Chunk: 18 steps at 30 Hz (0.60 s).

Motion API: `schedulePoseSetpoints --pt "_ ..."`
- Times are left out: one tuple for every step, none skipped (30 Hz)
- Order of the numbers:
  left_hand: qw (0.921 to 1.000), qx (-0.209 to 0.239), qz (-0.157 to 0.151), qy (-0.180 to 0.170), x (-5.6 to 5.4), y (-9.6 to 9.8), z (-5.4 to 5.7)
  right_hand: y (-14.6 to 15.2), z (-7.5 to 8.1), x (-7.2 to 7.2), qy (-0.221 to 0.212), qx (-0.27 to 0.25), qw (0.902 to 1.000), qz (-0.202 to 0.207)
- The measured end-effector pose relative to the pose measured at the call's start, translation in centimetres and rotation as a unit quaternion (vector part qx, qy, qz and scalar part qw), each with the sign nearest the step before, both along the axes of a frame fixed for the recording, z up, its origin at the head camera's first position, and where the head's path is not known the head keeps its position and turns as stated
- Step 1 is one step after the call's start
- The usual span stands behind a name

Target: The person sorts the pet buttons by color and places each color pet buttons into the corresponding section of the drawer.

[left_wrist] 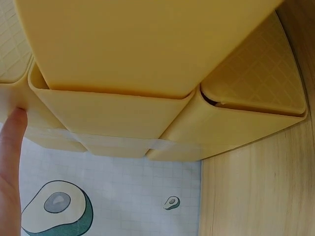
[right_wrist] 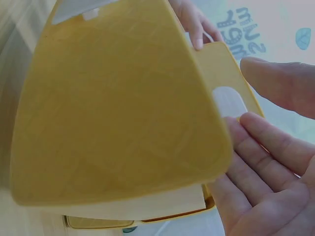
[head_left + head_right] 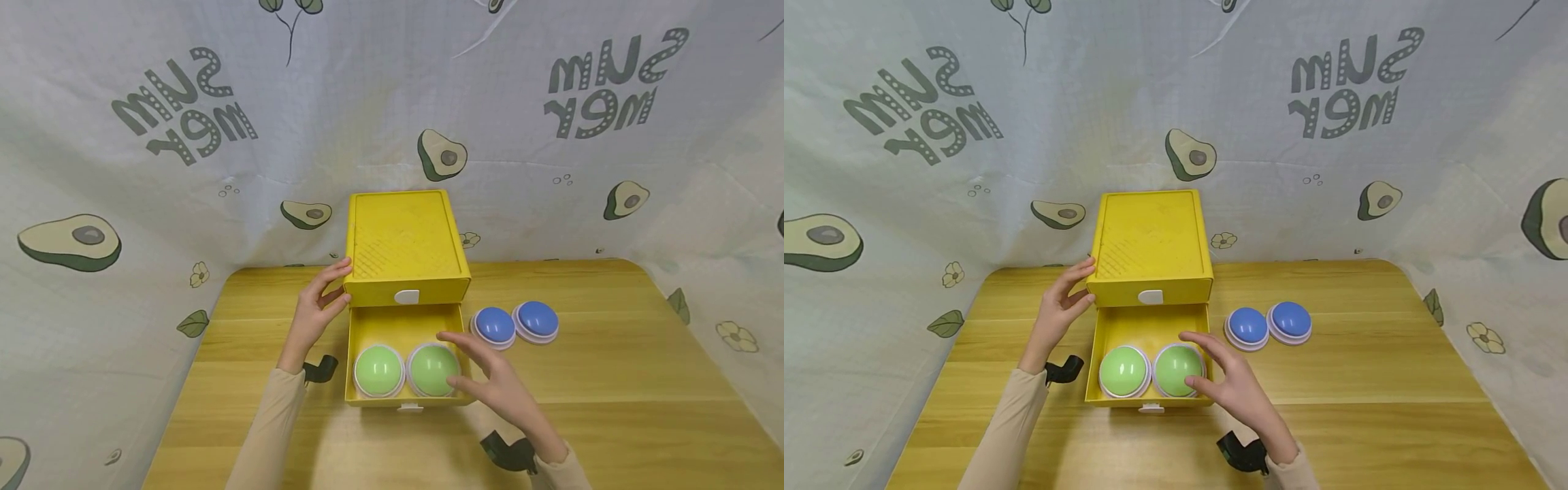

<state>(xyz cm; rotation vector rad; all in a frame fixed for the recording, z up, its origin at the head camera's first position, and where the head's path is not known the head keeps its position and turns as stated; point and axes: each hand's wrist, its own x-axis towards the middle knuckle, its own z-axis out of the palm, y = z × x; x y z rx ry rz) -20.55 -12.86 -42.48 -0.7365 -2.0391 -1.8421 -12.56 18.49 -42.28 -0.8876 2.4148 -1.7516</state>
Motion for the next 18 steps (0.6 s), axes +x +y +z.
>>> schedulePoseSetpoints --pt "1.0 -0.002 0.0 0.001 0.2 0.1 0.3 0.0 0.0 0.0 0.005 -0.002 1.0 0.004" --pt "1.0 -0.002 0.0 0.0 0.4 0.2 0.7 0.0 0.0 -0.1 0.008 -0.004 0.9999 0.007" --pt "1.0 -0.003 0.001 -0.001 0.6 0.3 1.1 0.0 0.0 -0.1 0.009 -0.005 0.9999 0.01" --pt "1.0 -0.003 0.002 -0.002 0.8 0.3 1.5 0.0 0.0 0.0 0.009 -0.008 0.9999 0.013" --pt "1.0 -0.005 0.002 -0.001 1.0 0.4 1.8 -0.1 0.0 0.0 0.009 -0.009 0.9998 0.015" --pt "1.0 -0.005 0.002 -0.001 1.0 0.4 1.8 -0.1 -0.1 0.0 0.01 -0.012 0.9997 0.018" --pt "1.0 -0.005 0.002 -0.001 1.0 0.4 1.9 -0.1 -0.1 0.0 0.01 -0.015 0.9996 0.021" --pt "1.0 -0.005 0.002 -0.001 1.0 0.5 1.9 -0.1 -0.1 0.0 0.008 -0.016 0.9996 0.022" --pt "1.0 -0.004 0.002 -0.002 1.0 0.5 1.9 -0.1 -0.1 0.0 0.007 -0.019 0.9995 0.024" --pt "1.0 -0.004 0.001 -0.003 1.0 0.5 1.9 -0.1 0.0 0.0 0.006 -0.022 0.9994 0.025" --pt "1.0 -0.003 0.001 -0.004 1.0 0.5 1.9 -0.1 0.0 0.1 0.007 -0.025 0.9993 0.026" --pt "1.0 -0.002 0.001 -0.005 1.0 0.5 1.9 -0.2 0.1 0.1 0.01 -0.028 0.9992 0.027" --pt "1.0 -0.002 0.001 -0.006 1.0 0.5 1.9 -0.2 0.2 0.1 0.013 -0.032 0.999 0.029" --pt "1.0 -0.001 0.001 -0.007 1.0 0.5 1.9 -0.2 0.3 0.2 0.017 -0.037 0.9987 0.031" --pt "1.0 -0.001 0.001 -0.008 1.0 0.5 1.8 -0.2 0.4 0.2 0.021 -0.043 0.9982 0.035" --pt "1.0 0.0 0.001 -0.008 1.0 0.5 1.8 -0.2 0.5 0.3 0.026 -0.048 0.9977 0.04" --pt "1.0 0.001 0.001 -0.008 1.0 0.4 1.8 -0.2 0.7 0.4 0.03 -0.055 0.9969 0.048" --pt "1.0 0.001 0.001 -0.008 1.0 0.4 1.8 -0.2 0.8 0.5 0.031 -0.061 0.9962 0.055"
